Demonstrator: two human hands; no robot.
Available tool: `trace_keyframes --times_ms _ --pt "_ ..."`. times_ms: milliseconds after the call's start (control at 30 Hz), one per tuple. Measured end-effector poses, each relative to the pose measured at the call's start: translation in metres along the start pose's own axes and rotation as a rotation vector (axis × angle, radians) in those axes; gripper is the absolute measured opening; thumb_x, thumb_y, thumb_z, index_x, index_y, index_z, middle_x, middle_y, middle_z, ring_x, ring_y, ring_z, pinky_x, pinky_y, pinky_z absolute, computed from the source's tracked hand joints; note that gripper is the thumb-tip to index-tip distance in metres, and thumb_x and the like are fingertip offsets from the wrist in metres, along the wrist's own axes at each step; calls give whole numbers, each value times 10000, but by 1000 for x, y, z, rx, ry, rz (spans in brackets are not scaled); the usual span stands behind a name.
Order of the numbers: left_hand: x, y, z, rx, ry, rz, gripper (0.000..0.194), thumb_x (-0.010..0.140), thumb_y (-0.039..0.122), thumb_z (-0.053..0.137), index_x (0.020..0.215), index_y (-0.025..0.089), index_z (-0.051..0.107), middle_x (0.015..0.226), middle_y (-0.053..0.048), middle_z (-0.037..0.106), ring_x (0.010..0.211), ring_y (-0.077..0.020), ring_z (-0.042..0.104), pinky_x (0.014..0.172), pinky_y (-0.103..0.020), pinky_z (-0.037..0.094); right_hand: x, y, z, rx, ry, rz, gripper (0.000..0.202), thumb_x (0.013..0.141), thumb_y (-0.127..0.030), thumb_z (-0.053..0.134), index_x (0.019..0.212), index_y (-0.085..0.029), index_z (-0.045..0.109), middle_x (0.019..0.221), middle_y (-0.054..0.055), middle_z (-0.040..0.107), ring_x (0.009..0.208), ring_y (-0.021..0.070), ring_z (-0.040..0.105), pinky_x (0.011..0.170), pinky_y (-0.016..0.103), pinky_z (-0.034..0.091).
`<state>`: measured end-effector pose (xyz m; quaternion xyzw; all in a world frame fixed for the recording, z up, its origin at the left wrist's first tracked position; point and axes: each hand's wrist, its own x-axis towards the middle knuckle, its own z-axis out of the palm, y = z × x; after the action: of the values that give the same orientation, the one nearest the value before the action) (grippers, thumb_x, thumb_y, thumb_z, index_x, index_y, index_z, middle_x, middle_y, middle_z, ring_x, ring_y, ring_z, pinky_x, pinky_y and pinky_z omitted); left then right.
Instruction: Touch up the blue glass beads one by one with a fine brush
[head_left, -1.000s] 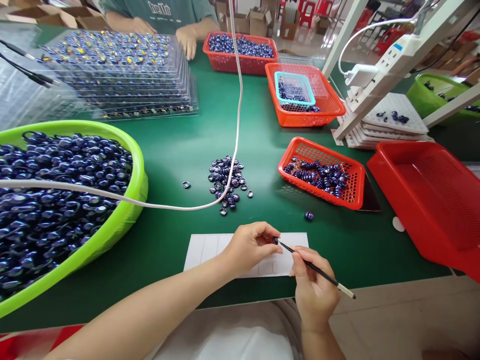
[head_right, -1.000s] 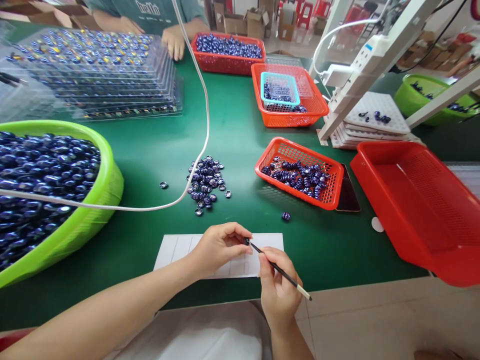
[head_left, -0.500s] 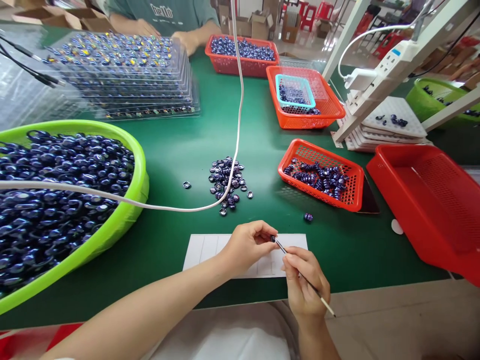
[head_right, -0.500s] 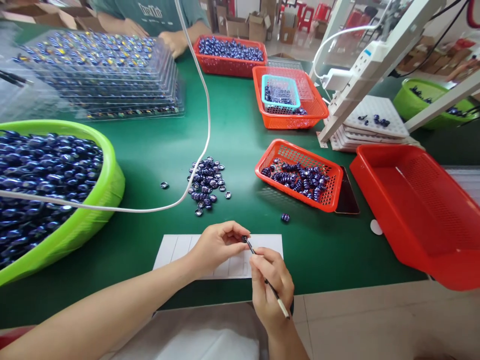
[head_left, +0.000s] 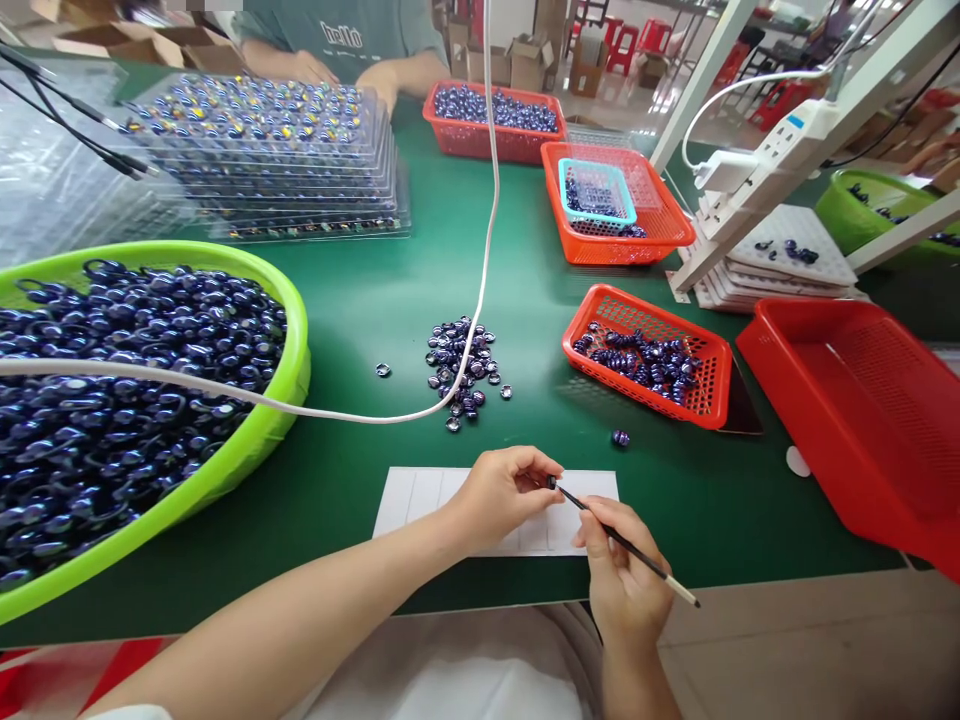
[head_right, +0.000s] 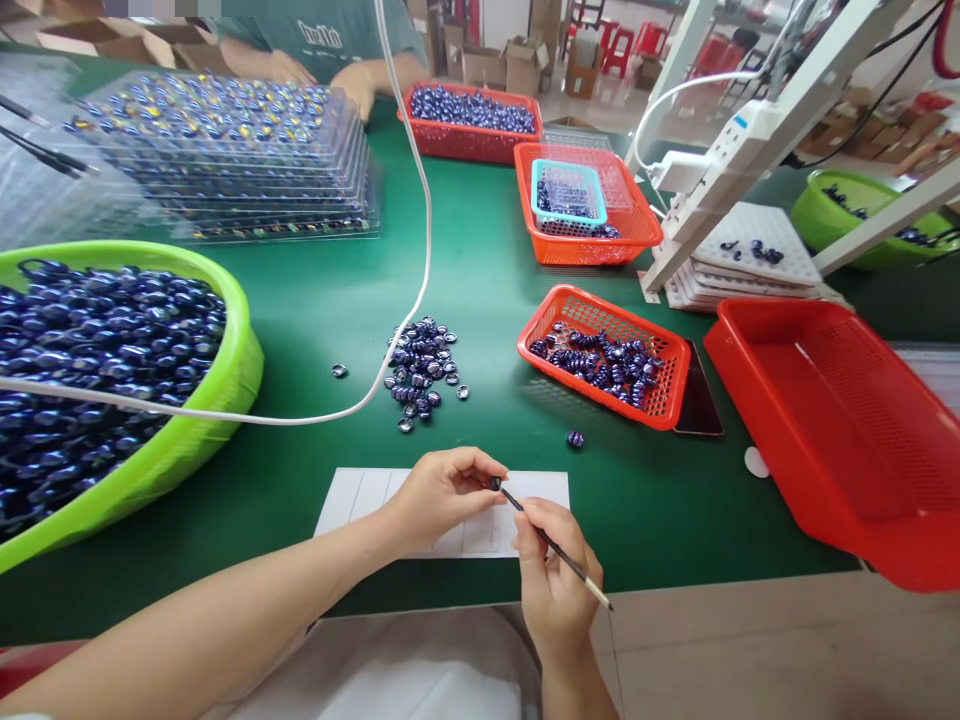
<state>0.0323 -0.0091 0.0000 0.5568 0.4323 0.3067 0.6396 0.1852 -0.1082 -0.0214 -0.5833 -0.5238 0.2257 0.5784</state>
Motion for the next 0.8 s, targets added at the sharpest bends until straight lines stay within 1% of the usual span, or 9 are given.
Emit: trace_keyframes --times_ms 167,267,367,433,633,733,800 --pt "0 -1 1 57 15 13 165 721 165 766 881 140 740 794 -42 725 701 -152 657 673 -245 536 0 -1 1 -103 35 13 145 919 -135 665 1023 -231 698 958 38 707 706 144 660 637 275 561" --pt "0 -2 2 72 22 26 163 721 156 770 882 142 743 791 -39 722 697 -148 652 665 -240 533 1 -3 2 -53 35 29 133 926 -131 654 1011 -225 693 952 29 696 639 115 639 602 250 549" --pt "-1 -2 2 62 19 29 161 724 162 770 882 142 745 791 -39 720 690 -145 647 659 -236 530 2 -5 2 17 52 29 137 926 -124 650 1012 -223 688 992 33 694 586 95 623 579 245 549" --pt "-1 -1 2 62 17 32 164 720 169 775 880 141 747 791 -38 720 689 -143 645 657 -234 527 2 -5 2 17 63 27 136 924 -126 654 1014 -222 688 1008 37 696 587 96 627 581 248 554" --pt "-1 0 2 68 2 7 181 713 191 786 881 132 751 771 -44 723 679 -145 646 650 -233 525 3 -2 4 -62 49 0 130 924 -142 655 1029 -209 694 962 45 703 585 117 641 589 276 571" --pt "-1 0 4 74 -19 1 186 730 209 771 900 136 748 787 -47 733 690 -152 658 656 -238 537 3 -1 5 -33 48 -23 142 925 -133 651 1032 -216 693 994 51 705 594 120 647 594 287 577" --pt "-2 3 1 115 -21 30 204 745 220 758 934 143 745 829 -54 745 715 -163 673 674 -248 553 3 -2 5 17 81 -27 144 928 -131 646 1027 -225 693 1017 49 702 595 115 646 593 287 578"
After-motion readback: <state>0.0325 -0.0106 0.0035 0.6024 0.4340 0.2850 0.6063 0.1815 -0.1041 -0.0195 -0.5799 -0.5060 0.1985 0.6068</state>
